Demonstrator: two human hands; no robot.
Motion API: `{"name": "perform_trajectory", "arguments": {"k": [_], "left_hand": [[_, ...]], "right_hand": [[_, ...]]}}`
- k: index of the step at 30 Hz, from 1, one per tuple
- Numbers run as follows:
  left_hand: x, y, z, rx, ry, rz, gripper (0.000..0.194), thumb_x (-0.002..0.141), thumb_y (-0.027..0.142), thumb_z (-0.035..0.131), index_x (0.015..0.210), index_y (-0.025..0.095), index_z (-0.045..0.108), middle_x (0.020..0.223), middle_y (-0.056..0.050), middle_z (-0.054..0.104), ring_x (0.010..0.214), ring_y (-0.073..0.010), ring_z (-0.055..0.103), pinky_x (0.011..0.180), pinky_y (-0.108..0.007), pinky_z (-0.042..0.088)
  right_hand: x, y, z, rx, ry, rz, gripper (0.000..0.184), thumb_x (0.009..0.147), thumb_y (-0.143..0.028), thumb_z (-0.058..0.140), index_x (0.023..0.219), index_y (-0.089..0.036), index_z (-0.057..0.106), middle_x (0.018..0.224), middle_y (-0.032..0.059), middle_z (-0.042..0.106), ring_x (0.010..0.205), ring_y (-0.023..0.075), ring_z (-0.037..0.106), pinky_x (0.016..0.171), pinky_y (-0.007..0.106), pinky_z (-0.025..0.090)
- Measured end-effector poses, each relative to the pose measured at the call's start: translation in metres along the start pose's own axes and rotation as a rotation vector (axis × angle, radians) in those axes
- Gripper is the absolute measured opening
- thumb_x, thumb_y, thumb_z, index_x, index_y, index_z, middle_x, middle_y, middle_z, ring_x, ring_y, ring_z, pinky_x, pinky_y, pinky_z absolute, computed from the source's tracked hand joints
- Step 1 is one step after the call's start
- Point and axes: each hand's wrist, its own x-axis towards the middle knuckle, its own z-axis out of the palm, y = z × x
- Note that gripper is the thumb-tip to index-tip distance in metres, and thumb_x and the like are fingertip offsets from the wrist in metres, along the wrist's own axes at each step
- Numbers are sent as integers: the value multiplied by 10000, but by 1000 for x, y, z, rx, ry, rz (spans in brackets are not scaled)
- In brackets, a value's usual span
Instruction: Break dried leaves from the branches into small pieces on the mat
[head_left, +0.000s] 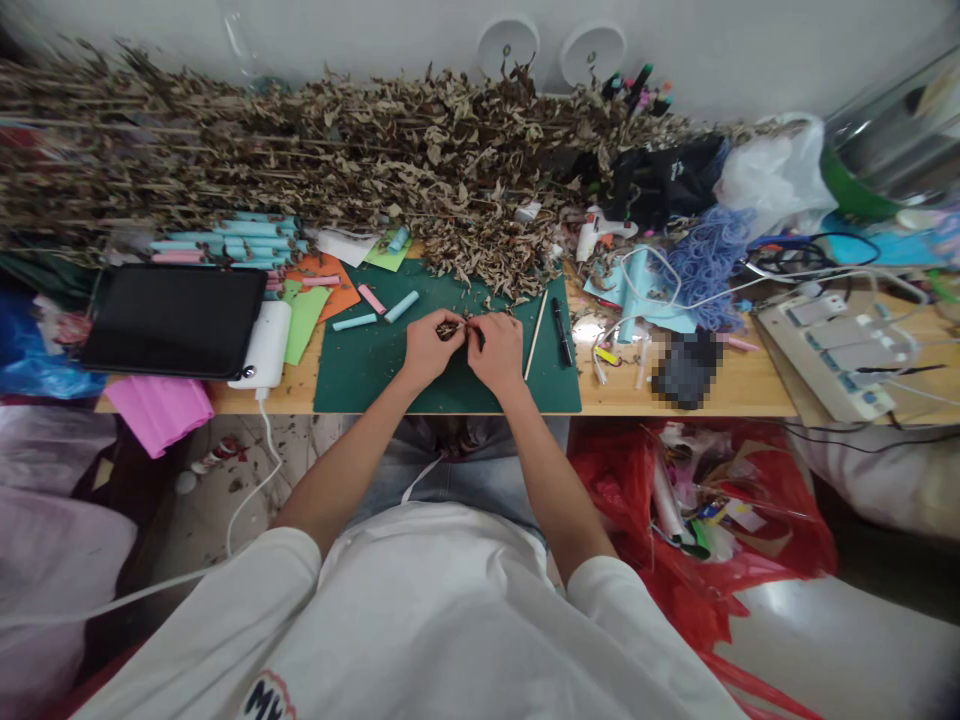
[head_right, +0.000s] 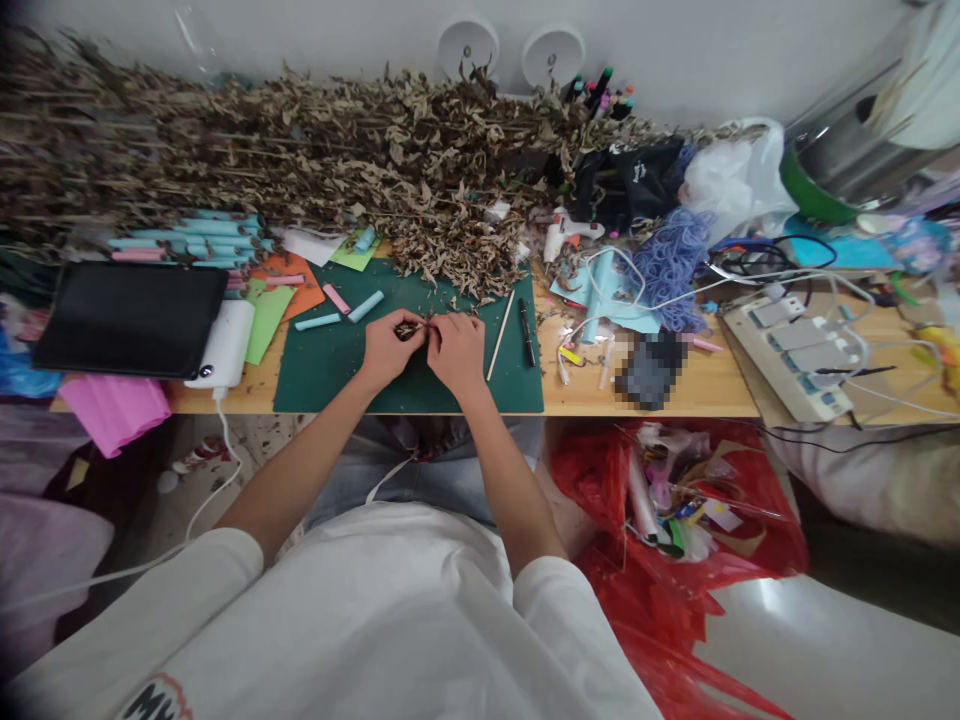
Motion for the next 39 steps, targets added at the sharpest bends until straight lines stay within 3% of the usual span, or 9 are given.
{"name": "perform_trajectory", "arguments": {"k": [7,16,21,25,39], "left_hand": [[1,-1,1,12,-5,-1,98,722,136,690,804,179,725,796,-26,741,717,-156,656,717,-279,517],[0,-5,1,-41,18,3,83,776,161,655,827,181,717,836,-34,738,759,-153,662,734,-275,520],[1,-5,0,-64,25,15,99,804,218,665,883,179,710,868,-42,726,786,-152,655,754,-276,519],[1,-4,-2,-84,25,108,98,814,190,641,882,176,710,948,-59,699,839,-148,647,759,-269,515],[1,-6,-2,-107,-31,96,141,789,168,648,901,176,734,885,-46,716,782,-139,648,724,-258,502]], "right_hand": [[-2,-5,1,-87,4,9,164,936,-231,458,929,-193,617,960,100,668,974,262,553,921,429,339],[-3,1,-1,-33,140,61,228,966,-251,445,952,-201,667,946,97,701,956,259,568,904,418,366],[-2,2,-1,31,123,30,234,945,-180,464,1035,-205,678,1047,76,721,1008,242,592,925,400,385],[0,4,1,94,100,-34,226,955,-241,494,1078,-202,679,1096,79,717,1041,234,605,935,395,400],[1,7,2,105,72,-26,204,957,-232,470,940,-206,671,951,68,715,925,236,602,837,372,415]]}}
